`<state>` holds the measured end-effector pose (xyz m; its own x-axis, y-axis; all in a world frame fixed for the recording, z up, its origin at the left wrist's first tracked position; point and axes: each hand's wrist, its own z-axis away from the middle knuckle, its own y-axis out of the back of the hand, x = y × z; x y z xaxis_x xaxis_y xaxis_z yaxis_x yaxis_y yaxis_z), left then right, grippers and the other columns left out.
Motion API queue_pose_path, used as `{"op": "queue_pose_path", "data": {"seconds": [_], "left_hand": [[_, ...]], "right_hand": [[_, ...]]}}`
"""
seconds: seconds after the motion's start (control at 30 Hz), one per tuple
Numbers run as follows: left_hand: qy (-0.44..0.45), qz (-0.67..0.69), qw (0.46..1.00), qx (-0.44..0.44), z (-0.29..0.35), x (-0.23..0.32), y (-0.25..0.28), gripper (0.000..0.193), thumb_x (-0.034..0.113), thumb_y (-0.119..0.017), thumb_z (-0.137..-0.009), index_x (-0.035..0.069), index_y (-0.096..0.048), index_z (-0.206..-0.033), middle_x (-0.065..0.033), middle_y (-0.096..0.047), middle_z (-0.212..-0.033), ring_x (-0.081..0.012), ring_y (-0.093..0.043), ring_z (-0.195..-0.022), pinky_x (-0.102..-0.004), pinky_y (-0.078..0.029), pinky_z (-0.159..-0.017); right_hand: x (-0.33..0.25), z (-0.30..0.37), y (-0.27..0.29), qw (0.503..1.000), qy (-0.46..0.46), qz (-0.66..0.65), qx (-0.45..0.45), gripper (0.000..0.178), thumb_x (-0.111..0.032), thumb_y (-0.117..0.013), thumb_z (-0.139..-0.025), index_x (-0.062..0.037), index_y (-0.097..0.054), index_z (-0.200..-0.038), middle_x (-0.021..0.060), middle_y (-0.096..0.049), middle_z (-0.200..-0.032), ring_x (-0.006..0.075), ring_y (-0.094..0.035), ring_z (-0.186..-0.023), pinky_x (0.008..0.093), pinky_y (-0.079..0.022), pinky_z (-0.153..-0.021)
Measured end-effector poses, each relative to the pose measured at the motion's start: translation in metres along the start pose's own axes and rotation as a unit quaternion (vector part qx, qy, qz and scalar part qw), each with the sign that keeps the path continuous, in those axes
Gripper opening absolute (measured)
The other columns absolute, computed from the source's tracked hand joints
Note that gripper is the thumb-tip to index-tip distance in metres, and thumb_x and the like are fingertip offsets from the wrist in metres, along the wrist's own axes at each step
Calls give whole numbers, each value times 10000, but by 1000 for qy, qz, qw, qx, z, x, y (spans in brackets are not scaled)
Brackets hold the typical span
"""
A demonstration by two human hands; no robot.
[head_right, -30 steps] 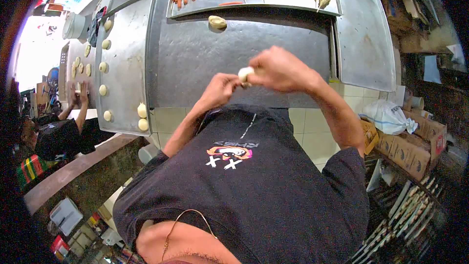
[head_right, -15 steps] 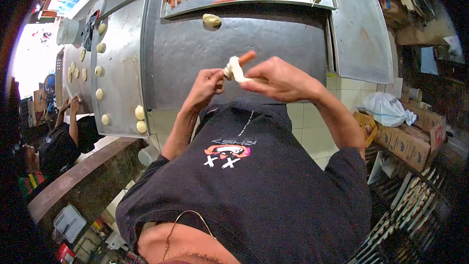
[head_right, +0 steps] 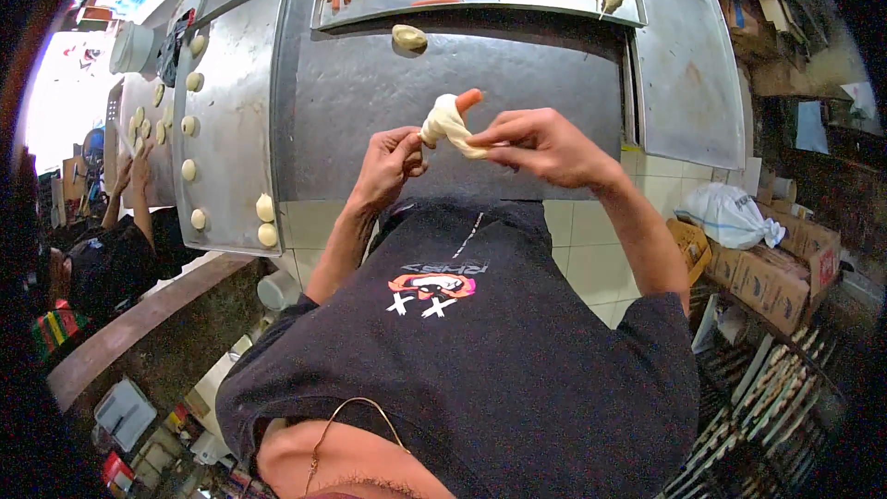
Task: Rolling out dough and wrapping it around sausages to prepare sausage rolls on a bakery workbench.
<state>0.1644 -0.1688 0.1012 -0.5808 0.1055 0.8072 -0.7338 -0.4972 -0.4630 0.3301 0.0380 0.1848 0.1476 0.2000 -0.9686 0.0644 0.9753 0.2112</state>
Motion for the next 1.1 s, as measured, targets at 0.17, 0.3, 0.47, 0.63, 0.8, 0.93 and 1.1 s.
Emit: {"op": "queue_pose_path", "data": {"seconds": [0.17, 0.3, 0.47, 0.63, 0.8, 0.93, 1.1], "left_hand": [[-58, -161, 980, -98, 19, 9, -15, 161, 15, -539, -962, -42, -687, -937, 70, -436, -645, -45, -345, -561, -235, -302, -521], [-183, -462, 866, 48, 14, 14, -18, 130, 1, -613, -894, -11, -699, -990, -241, -594, -720, -106, -531, -583, -316, -454, -567], [-205, -396, 863, 236, -3, -7, -18, 128, 32, -590, -940, -23, -702, -973, -133, -546, -605, -117, -476, -524, -295, -410, -513], [-24, 139, 987, 76, -5, -3, -38, 205, 154, -505, -1038, 6, -647, -1042, 87, -324, -624, -47, -279, -535, -235, -285, -499], [-70, -113, 991, 32, 0, 20, -55, 191, 126, -528, -1022, -2, -664, -1062, 49, -459, -663, -62, -413, -590, -225, -355, -544], [-144, -183, 972, 16, -2, 26, -67, 195, 44, -568, -979, -33, -680, -1119, -7, -593, -773, -79, -504, -675, -229, -433, -602], [-127, -30, 989, 63, -14, 21, -55, 212, 23, -600, -948, -49, -692, -1125, -38, -661, -822, -93, -564, -695, -240, -484, -644]], "right_hand": [[19, -18, 22, 994, -106, -25, 5, 212, -76, -819, -761, 20, -697, -905, 37, -699, -819, 61, -618, -715, 229, -508, -648], [-5, -25, 6, 971, 23, 198, 135, 152, 26, -749, -727, 14, -717, -874, 85, -724, -853, 110, -684, -755, 248, -548, -689], [-1, -22, -56, 929, 130, 222, 265, 173, 44, -679, -821, -8, -722, -981, 131, -737, -999, 207, -720, -945, 294, -560, -852], [11, -24, -91, 878, -8, -261, 402, 122, -50, -716, -895, 22, -679, -987, 86, -727, -917, 127, -686, -830, 254, -558, -726], [19, -28, -90, 873, 16, -214, 438, 130, -86, -769, -863, 7, -704, -927, 49, -708, -820, 82, -641, -686, 217, -519, -642], [11, -37, -84, 858, 41, -196, 472, 150, -71, -768, -860, 30, -713, -956, 56, -717, -865, 90, -659, -738, 218, -523, -679], [-1, -39, -101, 842, 42, -220, 491, 166, -28, -718, -886, 44, -704, -1035, 74, -729, -914, 107, -675, -806, 243, -546, -750]]}}
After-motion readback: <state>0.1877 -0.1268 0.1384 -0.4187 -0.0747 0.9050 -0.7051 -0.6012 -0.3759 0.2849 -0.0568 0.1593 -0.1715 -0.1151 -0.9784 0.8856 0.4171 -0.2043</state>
